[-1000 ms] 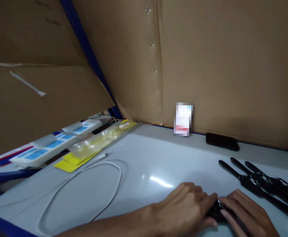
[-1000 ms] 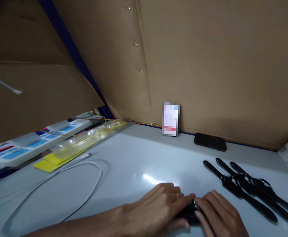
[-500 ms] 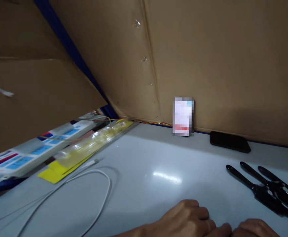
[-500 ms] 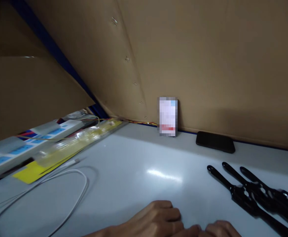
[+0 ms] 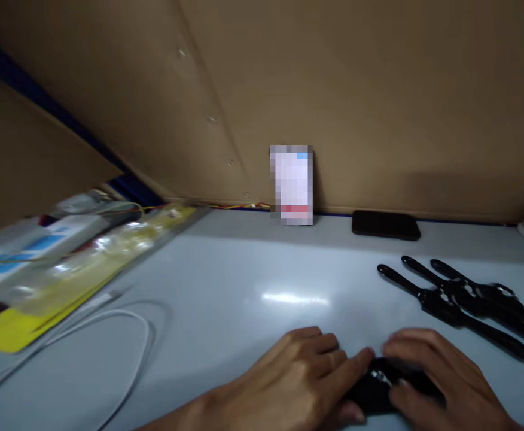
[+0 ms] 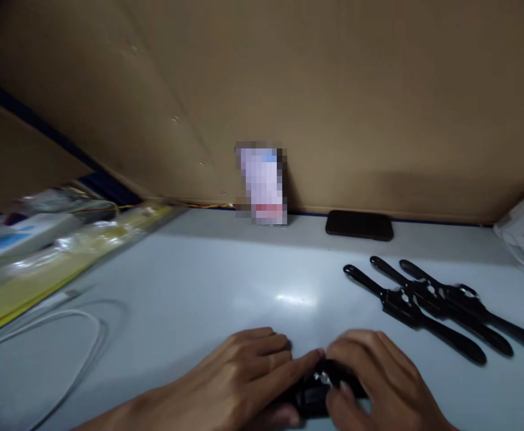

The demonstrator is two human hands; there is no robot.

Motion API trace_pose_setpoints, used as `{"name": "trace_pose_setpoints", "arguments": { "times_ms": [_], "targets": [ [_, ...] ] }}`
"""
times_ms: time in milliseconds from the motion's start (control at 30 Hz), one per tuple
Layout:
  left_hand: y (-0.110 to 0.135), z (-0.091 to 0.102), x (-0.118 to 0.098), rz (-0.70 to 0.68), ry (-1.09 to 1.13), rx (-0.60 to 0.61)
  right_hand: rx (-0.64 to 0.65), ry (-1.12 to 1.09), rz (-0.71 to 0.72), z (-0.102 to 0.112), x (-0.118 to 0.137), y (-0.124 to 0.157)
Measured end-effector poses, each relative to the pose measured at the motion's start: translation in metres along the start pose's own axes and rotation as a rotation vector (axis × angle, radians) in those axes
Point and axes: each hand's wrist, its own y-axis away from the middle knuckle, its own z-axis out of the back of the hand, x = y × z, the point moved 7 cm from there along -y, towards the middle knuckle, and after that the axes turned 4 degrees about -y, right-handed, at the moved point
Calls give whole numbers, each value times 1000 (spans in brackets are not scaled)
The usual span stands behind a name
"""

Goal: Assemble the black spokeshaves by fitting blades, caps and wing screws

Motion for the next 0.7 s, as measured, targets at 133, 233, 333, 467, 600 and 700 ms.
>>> {"name": "trace_pose_setpoints", "arguments": {
  "times_ms": [133, 233, 333, 467, 600, 700],
  "targets": [
    [0, 6, -1, -5, 22, -46, 52, 58, -4, 0, 6, -4],
    [0, 7, -1, -11, 17, -61, 60, 71, 38, 0, 13, -7],
    [1, 7, 0, -6, 18, -64, 80, 41, -41, 1, 8, -8],
    [2, 7, 1, 6, 20, -69, 73, 88, -60, 2, 5, -8],
    [-1, 6, 0, -6, 13, -66, 56, 68, -49, 0, 5, -5],
    [-1, 7, 0, -2, 5, -60, 74, 84, -51, -1, 4, -2]
  ]
}}
